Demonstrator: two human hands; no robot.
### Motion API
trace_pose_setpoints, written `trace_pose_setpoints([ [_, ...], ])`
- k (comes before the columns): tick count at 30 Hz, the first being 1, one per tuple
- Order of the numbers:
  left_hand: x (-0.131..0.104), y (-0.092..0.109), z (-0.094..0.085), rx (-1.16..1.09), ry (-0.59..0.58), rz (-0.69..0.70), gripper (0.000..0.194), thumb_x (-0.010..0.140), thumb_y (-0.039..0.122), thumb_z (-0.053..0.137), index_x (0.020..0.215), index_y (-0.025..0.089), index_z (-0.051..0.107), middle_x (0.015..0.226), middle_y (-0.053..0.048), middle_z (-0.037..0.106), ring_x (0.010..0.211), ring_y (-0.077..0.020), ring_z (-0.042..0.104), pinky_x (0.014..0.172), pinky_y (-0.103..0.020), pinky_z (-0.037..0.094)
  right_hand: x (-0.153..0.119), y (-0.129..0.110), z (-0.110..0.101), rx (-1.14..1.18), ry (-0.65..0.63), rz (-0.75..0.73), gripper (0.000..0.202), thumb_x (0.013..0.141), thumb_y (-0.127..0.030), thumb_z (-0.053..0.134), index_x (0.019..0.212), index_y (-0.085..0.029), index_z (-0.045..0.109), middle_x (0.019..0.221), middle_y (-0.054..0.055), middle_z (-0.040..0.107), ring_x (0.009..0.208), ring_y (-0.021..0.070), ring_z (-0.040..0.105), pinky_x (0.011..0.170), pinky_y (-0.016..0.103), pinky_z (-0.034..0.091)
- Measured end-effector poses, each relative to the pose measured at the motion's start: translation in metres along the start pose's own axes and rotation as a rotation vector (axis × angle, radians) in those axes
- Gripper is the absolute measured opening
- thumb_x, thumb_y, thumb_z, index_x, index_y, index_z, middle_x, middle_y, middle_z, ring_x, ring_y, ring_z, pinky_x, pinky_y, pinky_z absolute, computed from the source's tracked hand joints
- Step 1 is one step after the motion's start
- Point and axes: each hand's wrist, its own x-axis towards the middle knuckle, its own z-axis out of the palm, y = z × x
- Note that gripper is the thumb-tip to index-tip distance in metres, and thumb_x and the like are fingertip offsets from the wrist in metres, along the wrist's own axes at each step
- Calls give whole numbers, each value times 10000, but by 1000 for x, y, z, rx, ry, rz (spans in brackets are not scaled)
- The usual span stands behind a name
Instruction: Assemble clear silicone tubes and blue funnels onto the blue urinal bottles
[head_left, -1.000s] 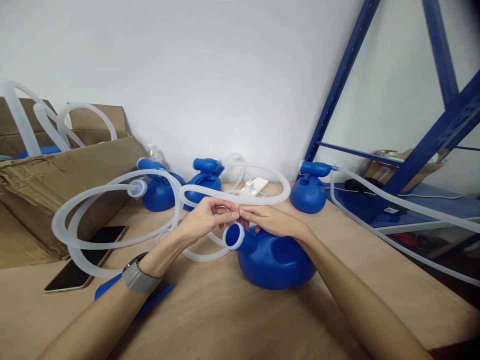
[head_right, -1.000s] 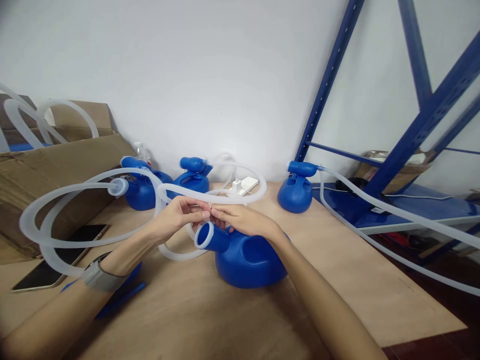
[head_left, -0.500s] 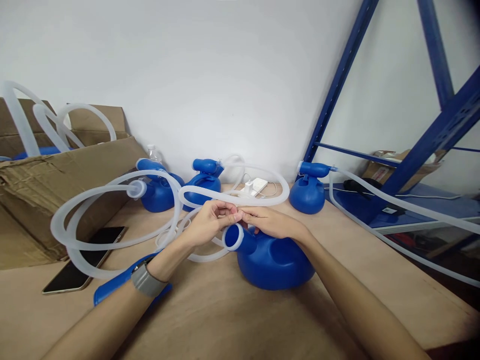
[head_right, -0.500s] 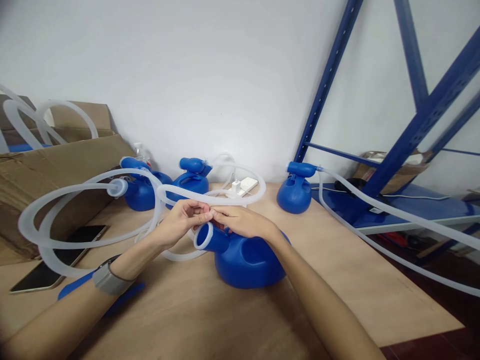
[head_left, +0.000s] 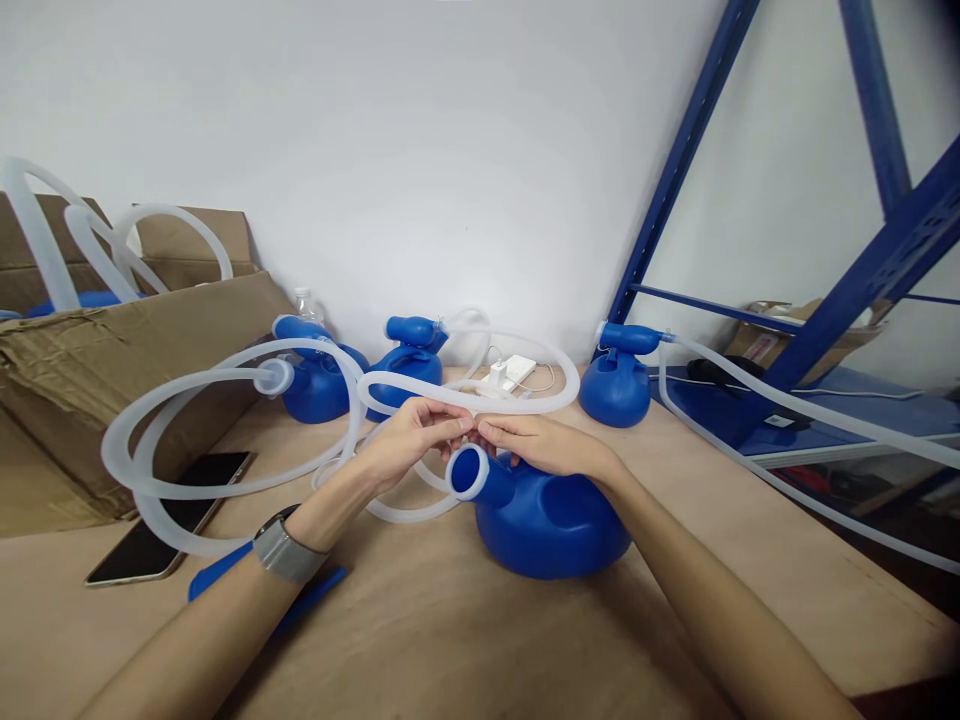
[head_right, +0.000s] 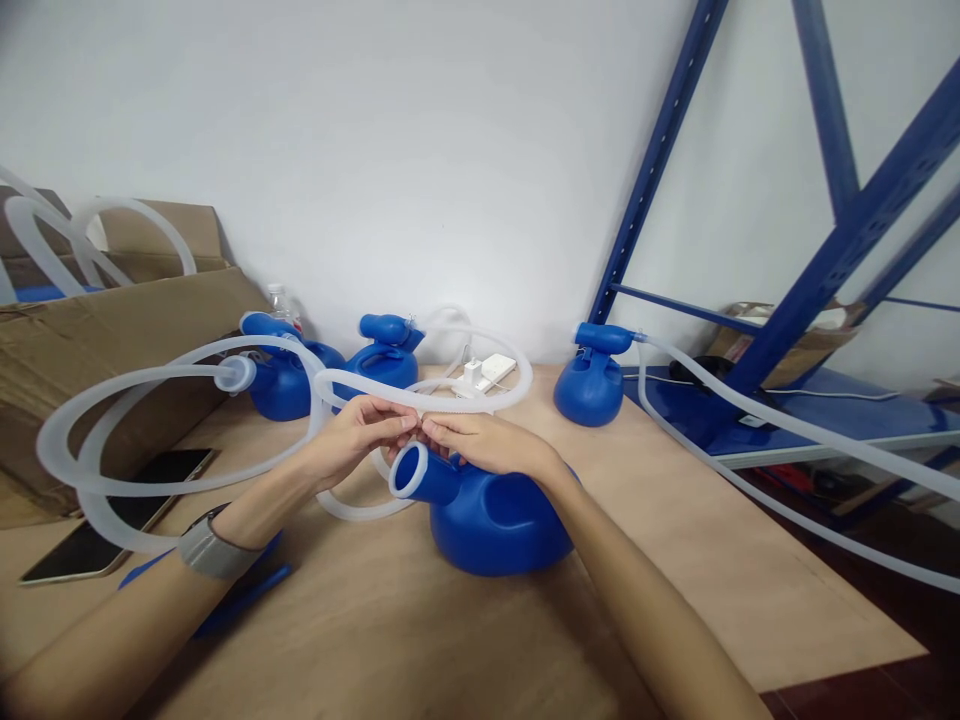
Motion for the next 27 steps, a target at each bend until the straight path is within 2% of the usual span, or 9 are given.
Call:
trace_pose_setpoints([
  [6, 2, -2, 1, 58, 8, -10, 291, 705, 369, 865, 786, 125, 729, 617, 12, 657, 505, -83, 547, 513, -218, 464, 0, -2, 1, -20, 0, 13, 486, 1004, -634, 404, 1020, -206, 636, 962, 38, 591, 881, 183, 532, 771, 307, 487],
  [11, 1, 2, 1, 110, -24, 3, 263, 751, 364, 823, 811, 135, 708, 632, 20, 661, 487, -71, 527, 490, -202, 442, -2, -4, 1, -47, 11, 23, 472, 1005, -619, 401, 1054, -214, 638, 946, 34, 585, 840, 176, 524, 745, 300, 474],
  [15, 0, 7, -1, 201, -102, -15, 284, 765, 384, 825, 831, 129, 718, 659, 6, 684, 485, -79, 550, 505, -215, 450, -2, -5, 0, -66, 8, 33, 498, 1002, -642, 388, 1008, -212, 639, 941, 36, 594, 843, 178, 529, 753, 306, 473],
  [22, -1, 3, -4, 279, -96, 14, 326, 826, 455, 773, 858, 138, 702, 598, 24, 631, 489, -90, 544, 519, -222, 442, -2, -6, 0, -80, 12, 60, 474, 1007, -629, 390, 996, -216, 624, 903, 26, 567, 823, 172, 522, 699, 286, 470],
  [27, 0, 0, -5, 278, -128, 27, 309, 865, 452, 734, 892, 149, 679, 640, 29, 628, 509, -88, 537, 536, -224, 447, -2, -4, 0, -84, 14, 62, 484, 1002, -640, 387, 992, -217, 624, 904, 23, 570, 822, 174, 521, 712, 299, 471],
])
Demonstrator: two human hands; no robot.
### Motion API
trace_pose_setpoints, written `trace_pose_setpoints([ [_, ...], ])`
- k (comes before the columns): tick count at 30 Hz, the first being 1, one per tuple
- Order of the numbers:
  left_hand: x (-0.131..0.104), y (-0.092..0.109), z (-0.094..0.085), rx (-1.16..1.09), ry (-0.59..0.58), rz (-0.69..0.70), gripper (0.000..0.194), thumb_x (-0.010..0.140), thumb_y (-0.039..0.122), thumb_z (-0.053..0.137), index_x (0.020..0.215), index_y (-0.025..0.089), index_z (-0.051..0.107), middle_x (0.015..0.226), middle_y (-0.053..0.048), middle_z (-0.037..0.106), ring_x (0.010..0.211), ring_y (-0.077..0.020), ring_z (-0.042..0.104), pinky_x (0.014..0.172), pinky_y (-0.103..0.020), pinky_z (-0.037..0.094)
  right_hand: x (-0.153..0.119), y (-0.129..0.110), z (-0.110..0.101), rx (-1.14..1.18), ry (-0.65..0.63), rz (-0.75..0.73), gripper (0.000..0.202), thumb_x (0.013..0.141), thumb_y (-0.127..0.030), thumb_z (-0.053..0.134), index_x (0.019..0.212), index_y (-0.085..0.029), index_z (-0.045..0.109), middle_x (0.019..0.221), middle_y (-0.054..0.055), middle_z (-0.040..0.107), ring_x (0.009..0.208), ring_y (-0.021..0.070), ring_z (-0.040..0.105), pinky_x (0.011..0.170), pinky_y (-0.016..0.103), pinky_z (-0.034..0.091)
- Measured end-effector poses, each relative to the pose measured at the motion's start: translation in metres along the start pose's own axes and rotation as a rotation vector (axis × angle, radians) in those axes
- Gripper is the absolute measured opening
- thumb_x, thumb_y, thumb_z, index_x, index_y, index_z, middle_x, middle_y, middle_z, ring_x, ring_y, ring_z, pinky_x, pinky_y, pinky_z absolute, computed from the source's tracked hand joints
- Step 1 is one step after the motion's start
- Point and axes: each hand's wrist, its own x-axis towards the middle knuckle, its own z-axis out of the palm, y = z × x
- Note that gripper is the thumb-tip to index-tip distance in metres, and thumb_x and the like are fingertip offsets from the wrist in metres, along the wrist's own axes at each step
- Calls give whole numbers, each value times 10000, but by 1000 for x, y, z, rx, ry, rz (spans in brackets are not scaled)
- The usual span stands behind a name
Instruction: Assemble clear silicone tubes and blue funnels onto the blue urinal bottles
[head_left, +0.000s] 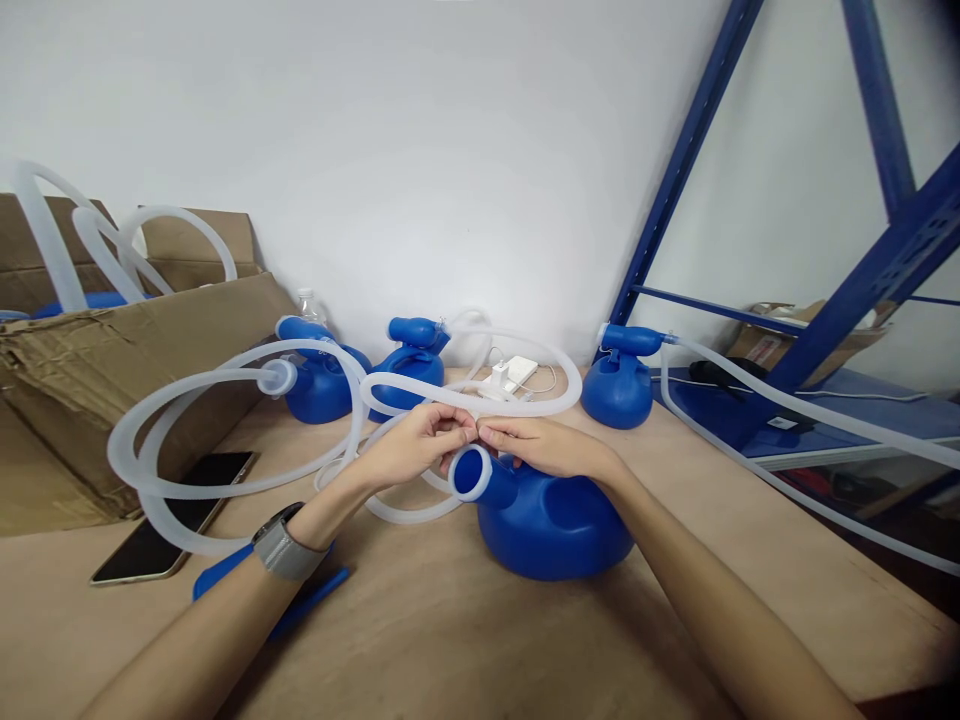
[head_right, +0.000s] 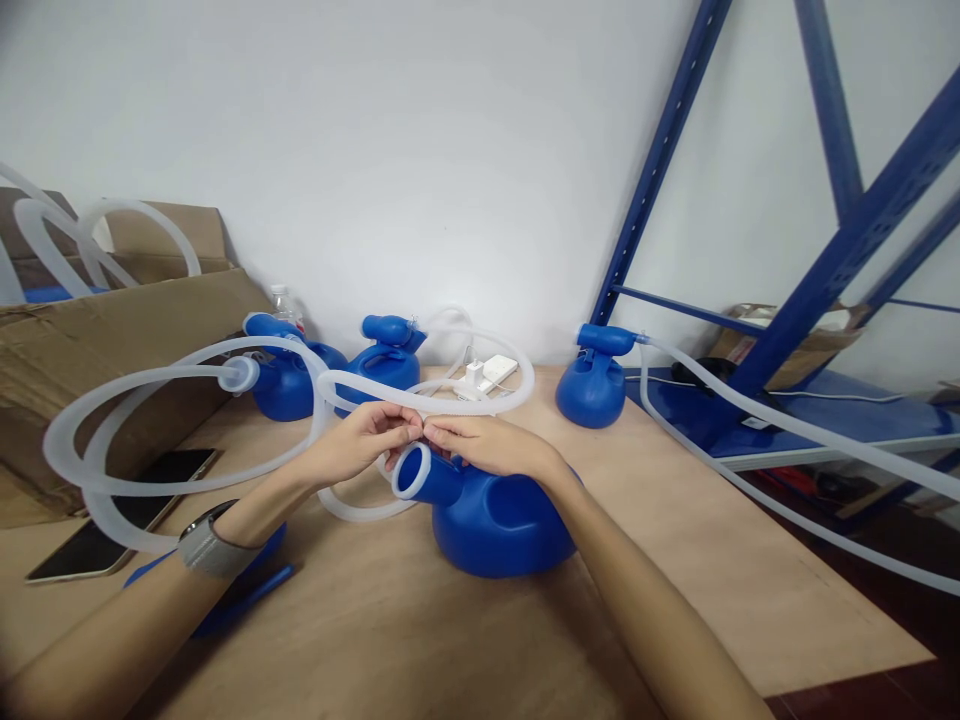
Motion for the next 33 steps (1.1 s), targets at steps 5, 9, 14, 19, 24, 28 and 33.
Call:
trace_pose_setpoints([
  [5, 0, 2, 0, -19, -18, 5, 302, 860, 445, 738, 866, 157, 649, 650, 39, 603, 511, -81, 512, 525, -220, 432, 0, 1, 0, 3, -18, -11, 487, 1006, -641, 377, 1012, -220, 622, 960, 34, 593, 877, 189, 541, 746, 312, 478],
  [9, 0, 1, 0, -22, -22, 1, 336, 864, 480, 731, 870, 155, 647, 671, 34, 602, 516, -77, 501, 520, -219, 424, 0, 3, 0, 10, -13, -18, 497, 1003, -650, 380, 1019, -223, 633, 953, 33, 597, 875, 188, 537, 753, 312, 478],
  [14, 0, 1, 0, -61, -22, 3, 323, 847, 457, 762, 888, 151, 664, 689, 25, 629, 519, -75, 511, 521, -217, 423, 0, 1, 0, 0, -7, 11, 496, 1008, -638, 387, 1053, -217, 647, 949, 35, 607, 840, 179, 528, 733, 301, 469],
  [19, -1, 2, -1, -83, -5, -5, 318, 810, 425, 806, 890, 136, 700, 628, 27, 624, 507, -83, 524, 523, -223, 434, 0, 0, 0, 2, -29, 14, 498, 1024, -609, 384, 1157, -215, 659, 1079, 60, 658, 912, 189, 551, 750, 294, 470],
  [24, -1, 4, -2, -60, -1, -7, 322, 836, 445, 783, 877, 133, 712, 600, 23, 622, 511, -94, 544, 540, -235, 459, 0, 0, 0, -3, -28, 14, 508, 1026, -614, 384, 1190, -221, 660, 1042, 51, 655, 865, 178, 542, 720, 288, 463],
  [28, -2, 5, -2, -35, -14, -6, 301, 851, 431, 769, 879, 137, 712, 593, 22, 623, 515, -98, 547, 545, -236, 458, 1, 1, 0, 3, -22, 5, 512, 1021, -626, 393, 1172, -225, 673, 974, 38, 639, 832, 172, 531, 713, 288, 458],
  [33, -1, 5, -4, -38, -16, -16, 241, 867, 374, 735, 904, 137, 708, 649, 19, 636, 538, -99, 569, 569, -240, 486, 0, 0, 0, 3, -17, 7, 488, 1029, -598, 397, 1182, -223, 670, 998, 42, 649, 824, 167, 529, 707, 283, 459],
])
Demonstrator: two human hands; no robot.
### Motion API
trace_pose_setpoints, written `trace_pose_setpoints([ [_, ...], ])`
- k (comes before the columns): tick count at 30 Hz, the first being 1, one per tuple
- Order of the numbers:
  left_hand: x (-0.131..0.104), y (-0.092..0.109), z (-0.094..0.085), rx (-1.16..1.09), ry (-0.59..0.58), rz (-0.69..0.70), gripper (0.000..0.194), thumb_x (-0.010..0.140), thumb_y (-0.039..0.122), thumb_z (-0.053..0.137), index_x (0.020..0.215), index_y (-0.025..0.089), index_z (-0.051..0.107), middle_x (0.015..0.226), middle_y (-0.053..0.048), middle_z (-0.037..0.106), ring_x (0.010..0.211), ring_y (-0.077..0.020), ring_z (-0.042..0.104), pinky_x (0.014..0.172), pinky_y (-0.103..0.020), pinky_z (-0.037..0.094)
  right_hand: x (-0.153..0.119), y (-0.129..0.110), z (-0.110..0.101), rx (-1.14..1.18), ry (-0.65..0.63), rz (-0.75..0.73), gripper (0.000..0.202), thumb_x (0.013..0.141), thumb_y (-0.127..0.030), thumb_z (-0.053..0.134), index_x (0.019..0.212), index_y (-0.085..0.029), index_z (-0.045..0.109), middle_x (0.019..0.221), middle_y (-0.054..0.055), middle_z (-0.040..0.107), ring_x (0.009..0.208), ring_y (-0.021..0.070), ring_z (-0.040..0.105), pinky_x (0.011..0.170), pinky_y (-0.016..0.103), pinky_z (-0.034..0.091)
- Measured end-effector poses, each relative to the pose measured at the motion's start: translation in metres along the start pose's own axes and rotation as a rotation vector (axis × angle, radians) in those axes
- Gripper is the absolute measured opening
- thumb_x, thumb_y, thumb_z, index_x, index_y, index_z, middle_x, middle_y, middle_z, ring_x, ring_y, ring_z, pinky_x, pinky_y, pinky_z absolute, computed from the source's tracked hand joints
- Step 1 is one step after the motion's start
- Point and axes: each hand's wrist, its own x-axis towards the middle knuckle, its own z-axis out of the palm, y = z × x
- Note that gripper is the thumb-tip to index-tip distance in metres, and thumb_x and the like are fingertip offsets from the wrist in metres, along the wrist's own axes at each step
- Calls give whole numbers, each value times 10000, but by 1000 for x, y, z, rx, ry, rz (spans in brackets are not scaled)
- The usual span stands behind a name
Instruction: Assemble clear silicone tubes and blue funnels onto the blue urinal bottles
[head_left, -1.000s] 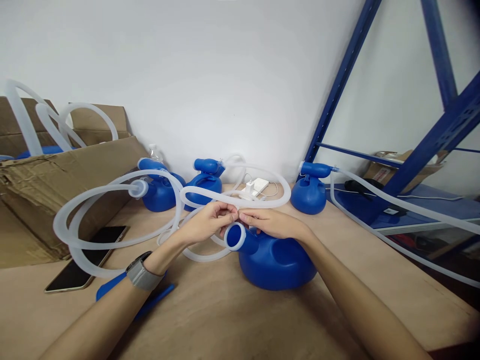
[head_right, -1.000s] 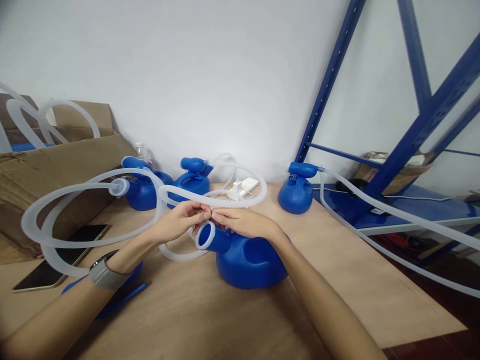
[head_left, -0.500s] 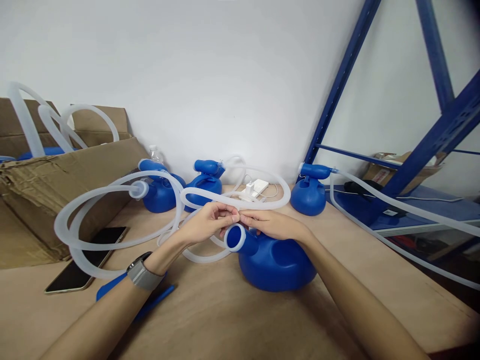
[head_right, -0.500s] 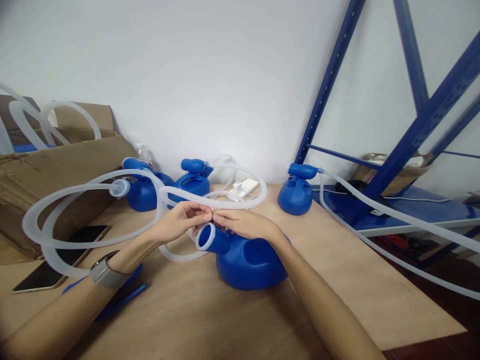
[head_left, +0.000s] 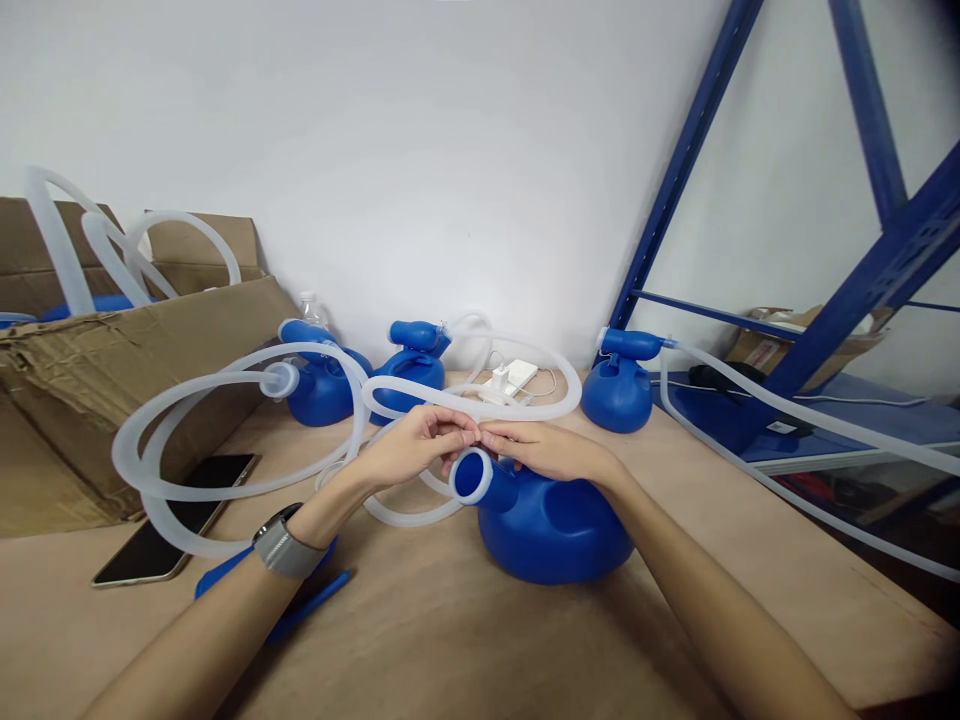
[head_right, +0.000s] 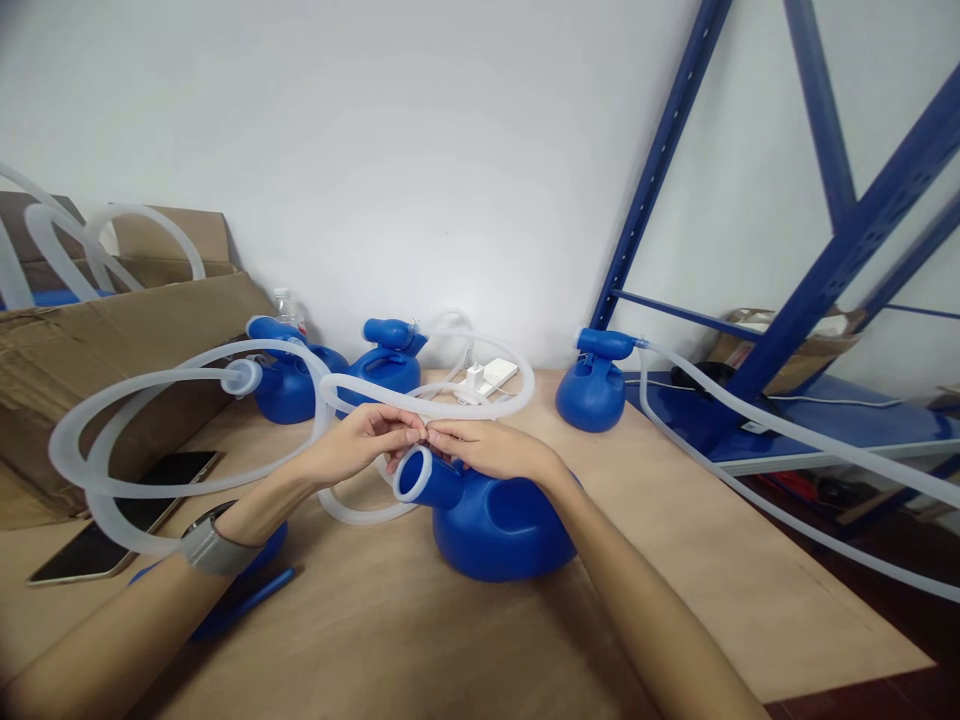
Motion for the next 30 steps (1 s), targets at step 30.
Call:
trace_pose_setpoints([
  [30, -16, 32, -29, 467, -83, 15, 239, 829, 384, 757, 955, 183, 727, 854, -24, 734, 740, -157, 645, 657, -249, 510, 13, 9, -13, -71, -178, -130, 497, 979, -616, 491, 1169, -194, 671, 1060, 45, 651, 921, 185, 573, 822, 309, 462],
])
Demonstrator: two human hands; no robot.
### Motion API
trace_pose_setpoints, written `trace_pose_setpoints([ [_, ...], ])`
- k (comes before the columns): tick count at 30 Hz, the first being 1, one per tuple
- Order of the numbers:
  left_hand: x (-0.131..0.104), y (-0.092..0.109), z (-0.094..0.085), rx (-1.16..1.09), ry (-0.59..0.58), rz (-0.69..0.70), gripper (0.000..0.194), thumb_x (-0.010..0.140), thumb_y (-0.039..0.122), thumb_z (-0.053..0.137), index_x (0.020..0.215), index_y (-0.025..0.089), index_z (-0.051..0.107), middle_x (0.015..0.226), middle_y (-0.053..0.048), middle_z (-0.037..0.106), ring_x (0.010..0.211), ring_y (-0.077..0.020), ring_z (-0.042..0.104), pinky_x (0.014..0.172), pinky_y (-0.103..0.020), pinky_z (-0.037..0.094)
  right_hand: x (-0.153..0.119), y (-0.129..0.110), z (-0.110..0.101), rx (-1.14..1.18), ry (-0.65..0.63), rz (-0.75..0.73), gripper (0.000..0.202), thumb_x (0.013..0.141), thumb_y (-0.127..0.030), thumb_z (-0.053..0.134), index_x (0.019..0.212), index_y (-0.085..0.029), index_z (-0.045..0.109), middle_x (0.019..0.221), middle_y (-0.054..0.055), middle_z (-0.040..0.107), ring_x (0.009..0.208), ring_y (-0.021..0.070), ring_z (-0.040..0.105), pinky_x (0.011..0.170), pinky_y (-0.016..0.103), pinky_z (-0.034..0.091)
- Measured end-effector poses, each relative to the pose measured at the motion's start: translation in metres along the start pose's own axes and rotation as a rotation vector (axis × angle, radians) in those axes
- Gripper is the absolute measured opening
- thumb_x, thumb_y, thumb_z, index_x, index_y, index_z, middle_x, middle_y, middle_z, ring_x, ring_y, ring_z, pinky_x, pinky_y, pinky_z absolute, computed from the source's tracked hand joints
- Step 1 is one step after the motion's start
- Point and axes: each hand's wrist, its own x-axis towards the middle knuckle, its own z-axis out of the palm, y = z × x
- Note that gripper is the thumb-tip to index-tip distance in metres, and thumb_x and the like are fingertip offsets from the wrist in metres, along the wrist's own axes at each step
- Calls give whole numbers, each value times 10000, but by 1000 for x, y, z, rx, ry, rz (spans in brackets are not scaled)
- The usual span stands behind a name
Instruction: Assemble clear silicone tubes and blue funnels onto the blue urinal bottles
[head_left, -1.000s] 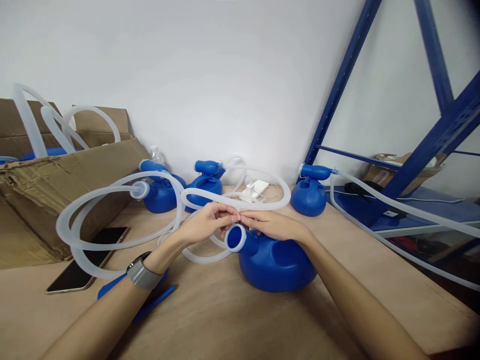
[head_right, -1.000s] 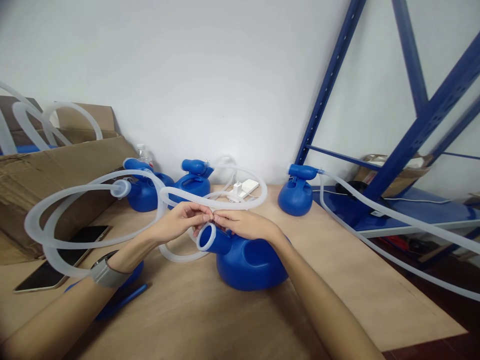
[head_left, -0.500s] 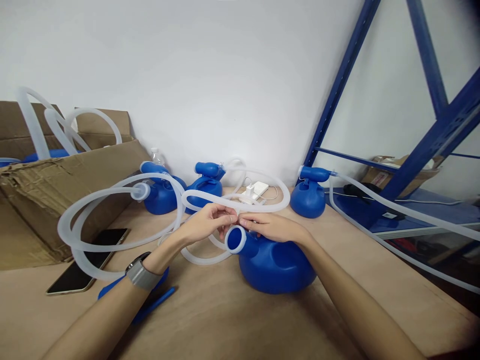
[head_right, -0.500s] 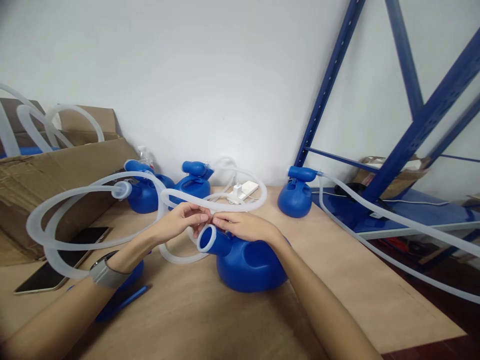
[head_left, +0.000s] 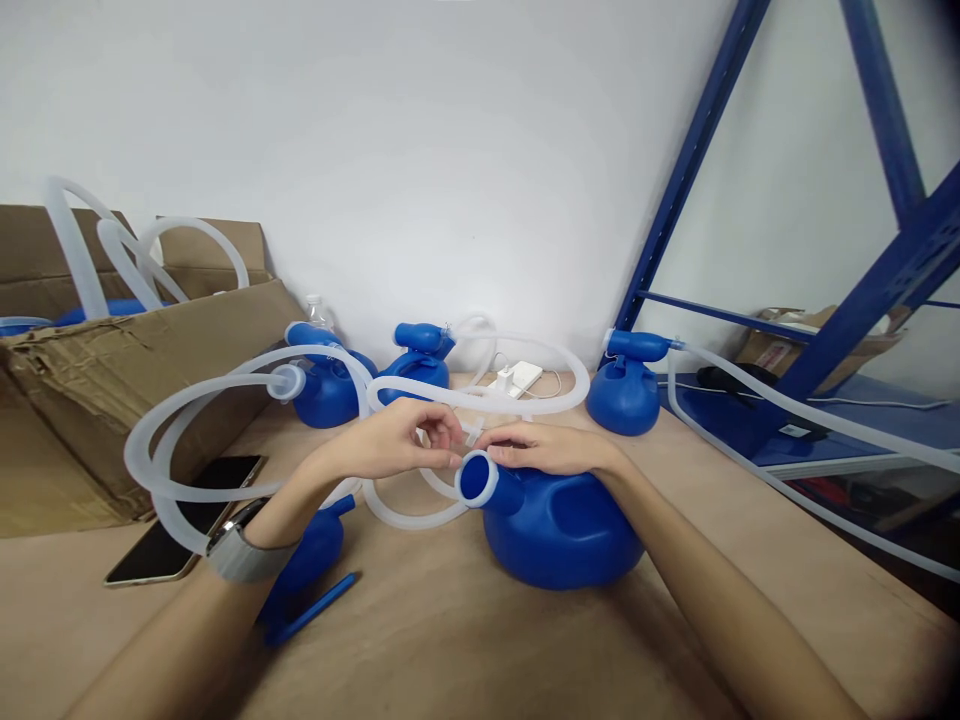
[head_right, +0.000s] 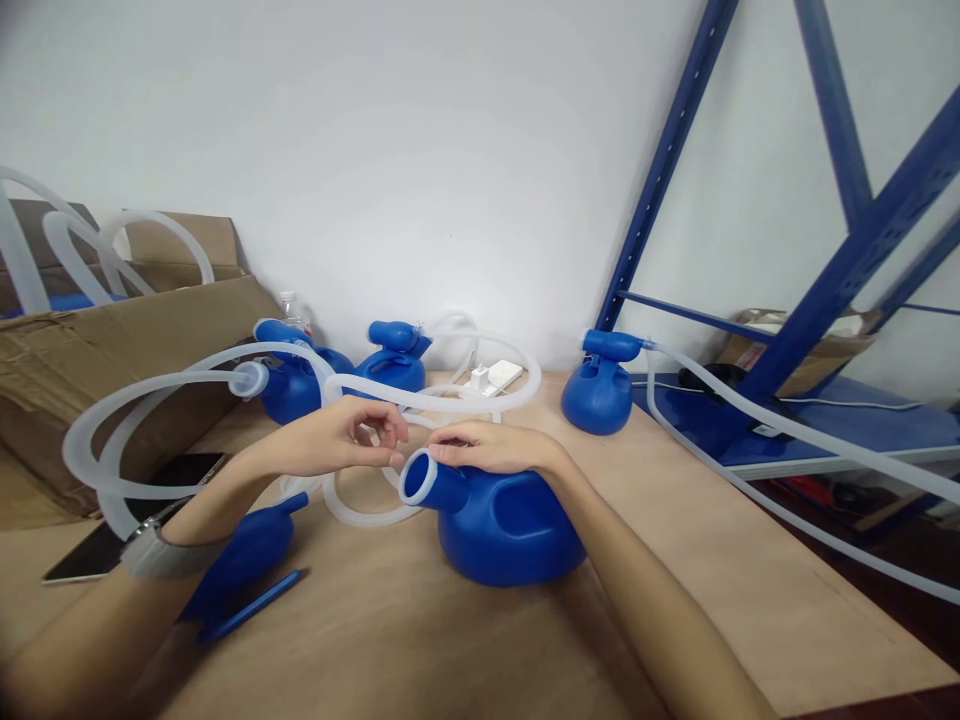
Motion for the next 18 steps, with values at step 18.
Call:
trace_pose_setpoints([
  [18, -15, 37, 29, 558, -112, 184, 173, 929, 385, 683, 918, 222, 741, 888, -24, 694, 745, -185, 610, 652, -283, 367, -38, -20, 34, -519, 413, -44, 550, 853, -613, 715, 1242, -225, 683, 1169, 106, 744, 1065, 321, 677, 945, 438, 485],
])
